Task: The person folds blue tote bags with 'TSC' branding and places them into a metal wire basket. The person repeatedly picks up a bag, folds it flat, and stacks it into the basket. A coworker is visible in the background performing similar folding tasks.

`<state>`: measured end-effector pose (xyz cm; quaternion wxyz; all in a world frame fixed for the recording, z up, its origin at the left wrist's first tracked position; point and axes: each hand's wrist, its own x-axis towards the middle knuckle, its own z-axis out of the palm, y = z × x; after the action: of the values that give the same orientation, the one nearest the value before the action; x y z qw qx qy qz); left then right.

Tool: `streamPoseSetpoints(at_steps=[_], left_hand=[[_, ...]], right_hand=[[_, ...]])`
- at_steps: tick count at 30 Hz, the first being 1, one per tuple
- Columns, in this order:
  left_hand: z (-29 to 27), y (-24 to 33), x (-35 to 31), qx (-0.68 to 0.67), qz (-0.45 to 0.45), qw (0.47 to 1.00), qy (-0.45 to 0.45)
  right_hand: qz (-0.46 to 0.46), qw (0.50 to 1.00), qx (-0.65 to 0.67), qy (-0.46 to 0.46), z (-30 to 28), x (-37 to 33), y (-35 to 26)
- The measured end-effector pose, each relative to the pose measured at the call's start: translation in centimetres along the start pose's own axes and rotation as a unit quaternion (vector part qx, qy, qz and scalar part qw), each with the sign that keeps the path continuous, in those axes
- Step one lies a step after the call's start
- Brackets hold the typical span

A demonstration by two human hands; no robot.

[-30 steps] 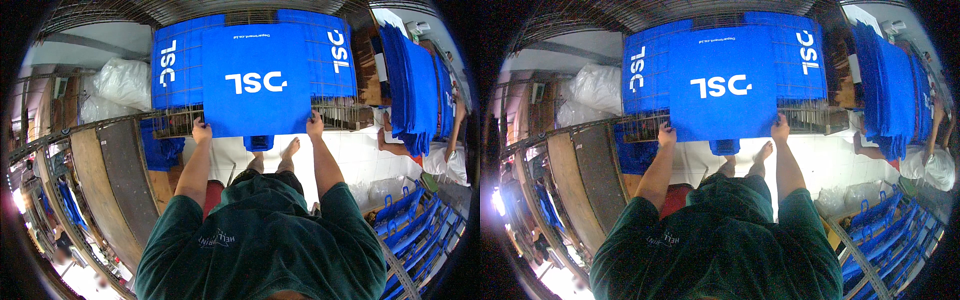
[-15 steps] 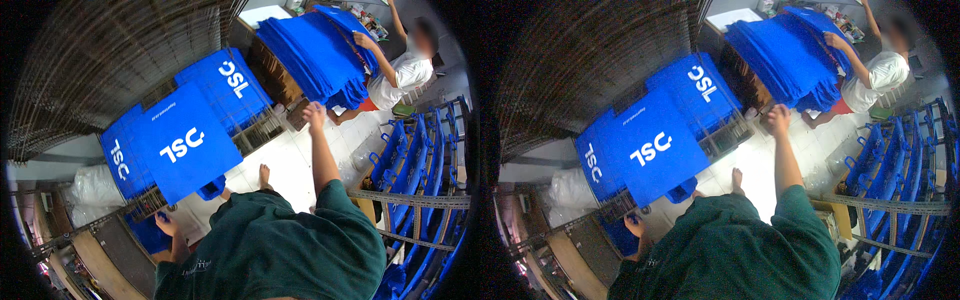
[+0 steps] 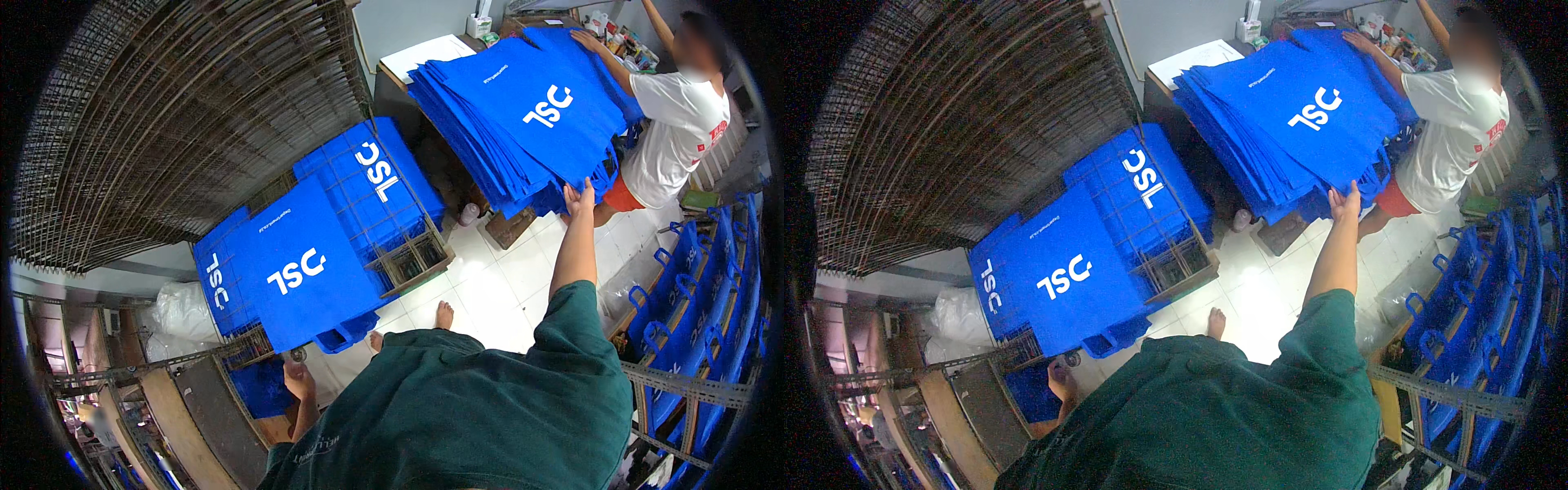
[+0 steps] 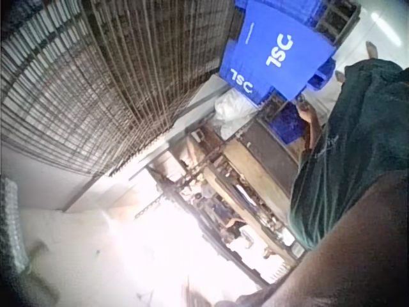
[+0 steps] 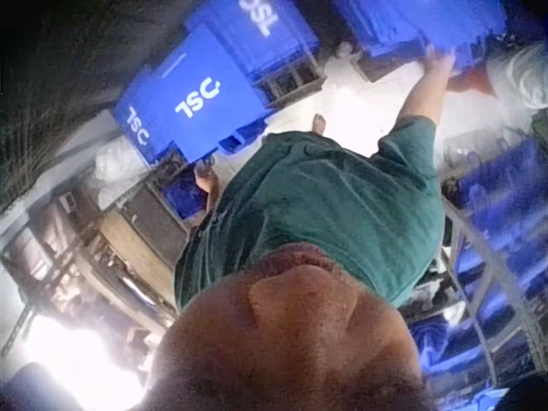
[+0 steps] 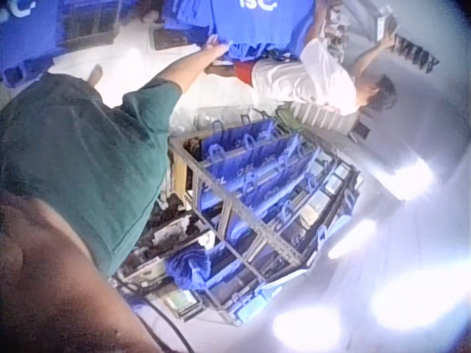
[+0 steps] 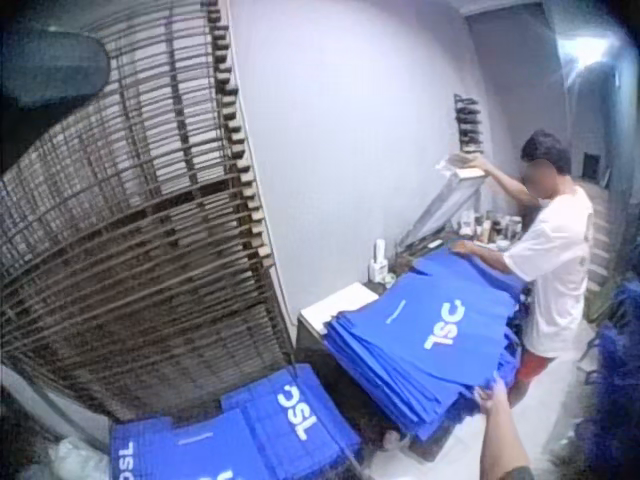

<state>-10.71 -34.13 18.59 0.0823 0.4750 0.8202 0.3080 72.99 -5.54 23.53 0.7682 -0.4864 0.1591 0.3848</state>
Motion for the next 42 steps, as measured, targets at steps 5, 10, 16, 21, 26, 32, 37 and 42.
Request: streamPoseSetpoints(at_steps=[5,10,16,21,26,32,37,42], left_hand=[[2.6,9.9,1.5,-0.114,0.025,0.993,-0.033],[4.6,12.1,-0.3,-0.2,-0.036,0.976,-0.074],[8.2,22.5,1.3,-0.28,-0.057,0.902,-0.323],[11.2,33.0,2.4,-0.354,-0.073,0.782,-0.507],[11.4,36.9,4.7,-0.463,-0.272,0.537,-0.651],[13.8,29.2,8.3,-0.651,-0.333,0.218,-0.646],[11.9,24.6,9.0,-0.646,-0.32,0.061,-0.69],[8.9,23.0,7.7,-0.547,-0.184,0.23,-0.784]], right_hand=[[-0.089,0.993,-0.083,0.007,-1.3,5.7,-3.6],[-0.032,0.982,0.012,-0.187,1.5,-8.5,-0.9],[0.08,0.973,-0.046,-0.211,-1.6,-5.1,-0.9],[-0.069,0.945,-0.135,-0.289,4.3,-22.6,0.0],[-0.101,0.92,-0.147,-0.348,3.8,-31.9,-1.3],[-0.218,0.878,-0.187,-0.384,1.2,-43.6,-4.0],[-0.334,0.834,-0.228,-0.377,-4.6,-45.8,-4.6],[-0.333,0.831,-0.28,-0.346,-7.1,-49.2,-4.7]])
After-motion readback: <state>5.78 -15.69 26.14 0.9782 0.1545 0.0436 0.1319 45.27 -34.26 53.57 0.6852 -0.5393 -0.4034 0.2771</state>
